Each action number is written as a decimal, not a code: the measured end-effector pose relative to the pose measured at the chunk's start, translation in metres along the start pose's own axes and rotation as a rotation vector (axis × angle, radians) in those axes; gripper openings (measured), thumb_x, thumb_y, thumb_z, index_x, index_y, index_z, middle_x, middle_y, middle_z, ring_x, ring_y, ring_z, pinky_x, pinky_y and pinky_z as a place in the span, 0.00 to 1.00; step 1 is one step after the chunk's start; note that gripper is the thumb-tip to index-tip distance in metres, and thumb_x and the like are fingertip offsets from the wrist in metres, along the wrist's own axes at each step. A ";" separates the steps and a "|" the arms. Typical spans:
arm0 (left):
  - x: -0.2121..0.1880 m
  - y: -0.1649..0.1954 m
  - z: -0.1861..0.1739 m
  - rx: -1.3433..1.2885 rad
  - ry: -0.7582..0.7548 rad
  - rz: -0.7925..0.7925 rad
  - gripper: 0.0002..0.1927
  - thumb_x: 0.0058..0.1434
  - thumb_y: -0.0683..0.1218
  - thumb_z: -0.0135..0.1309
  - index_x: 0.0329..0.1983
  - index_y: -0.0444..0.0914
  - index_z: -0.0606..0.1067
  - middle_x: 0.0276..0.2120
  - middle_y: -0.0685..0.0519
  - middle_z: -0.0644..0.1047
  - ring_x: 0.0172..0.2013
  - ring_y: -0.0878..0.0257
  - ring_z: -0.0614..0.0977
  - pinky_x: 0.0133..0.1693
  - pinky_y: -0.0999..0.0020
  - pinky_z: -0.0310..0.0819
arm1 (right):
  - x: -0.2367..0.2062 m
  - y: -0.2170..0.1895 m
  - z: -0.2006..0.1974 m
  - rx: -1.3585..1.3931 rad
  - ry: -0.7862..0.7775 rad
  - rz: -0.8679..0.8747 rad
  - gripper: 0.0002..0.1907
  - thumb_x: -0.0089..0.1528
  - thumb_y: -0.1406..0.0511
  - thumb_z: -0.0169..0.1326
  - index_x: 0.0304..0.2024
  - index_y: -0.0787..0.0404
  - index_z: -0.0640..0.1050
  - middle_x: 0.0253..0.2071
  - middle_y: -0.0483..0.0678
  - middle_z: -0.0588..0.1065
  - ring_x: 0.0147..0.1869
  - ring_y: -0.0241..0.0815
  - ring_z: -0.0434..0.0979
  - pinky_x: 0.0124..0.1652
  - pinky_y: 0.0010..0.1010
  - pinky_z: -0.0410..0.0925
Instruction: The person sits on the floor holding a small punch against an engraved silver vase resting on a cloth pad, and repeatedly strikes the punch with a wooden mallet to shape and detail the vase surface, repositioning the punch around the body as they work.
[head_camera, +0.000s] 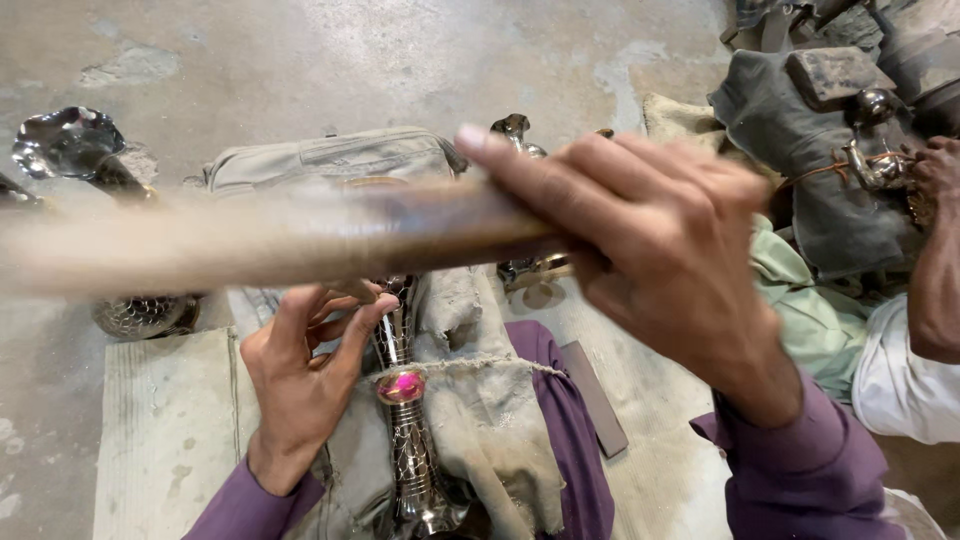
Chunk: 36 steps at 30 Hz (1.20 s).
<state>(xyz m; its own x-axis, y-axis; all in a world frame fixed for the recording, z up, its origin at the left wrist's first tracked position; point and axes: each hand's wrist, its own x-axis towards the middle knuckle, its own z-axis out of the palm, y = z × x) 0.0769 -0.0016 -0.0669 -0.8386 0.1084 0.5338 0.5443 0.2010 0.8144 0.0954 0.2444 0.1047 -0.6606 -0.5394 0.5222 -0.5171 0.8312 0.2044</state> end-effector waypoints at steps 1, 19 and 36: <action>0.001 0.001 -0.001 -0.015 -0.009 0.001 0.21 0.67 0.36 0.60 0.60 0.34 0.68 0.42 0.47 0.84 0.46 0.59 0.88 0.44 0.69 0.87 | -0.003 0.002 0.005 0.028 -0.014 0.014 0.29 0.74 0.64 0.56 0.74 0.38 0.65 0.41 0.38 0.80 0.35 0.29 0.78 0.34 0.23 0.72; 0.027 0.013 -0.007 0.062 -0.175 -0.028 0.23 0.62 0.36 0.61 0.61 0.38 0.73 0.41 0.47 0.85 0.43 0.62 0.89 0.42 0.69 0.86 | -0.044 0.025 0.047 0.057 -0.147 0.171 0.26 0.68 0.67 0.59 0.68 0.46 0.73 0.47 0.45 0.82 0.40 0.37 0.84 0.26 0.24 0.71; 0.061 0.031 -0.009 0.162 -0.486 0.036 0.23 0.60 0.44 0.61 0.59 0.43 0.76 0.36 0.48 0.86 0.34 0.58 0.89 0.34 0.62 0.84 | -0.109 0.010 0.083 0.341 0.010 0.614 0.22 0.61 0.71 0.60 0.57 0.55 0.75 0.42 0.49 0.82 0.41 0.37 0.84 0.37 0.30 0.75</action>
<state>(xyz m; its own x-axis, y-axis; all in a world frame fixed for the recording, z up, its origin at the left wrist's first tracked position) 0.0426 0.0025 -0.0070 -0.7521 0.5507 0.3621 0.5958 0.3332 0.7307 0.1172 0.3000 -0.0188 -0.8836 0.0169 0.4680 -0.1947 0.8956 -0.3999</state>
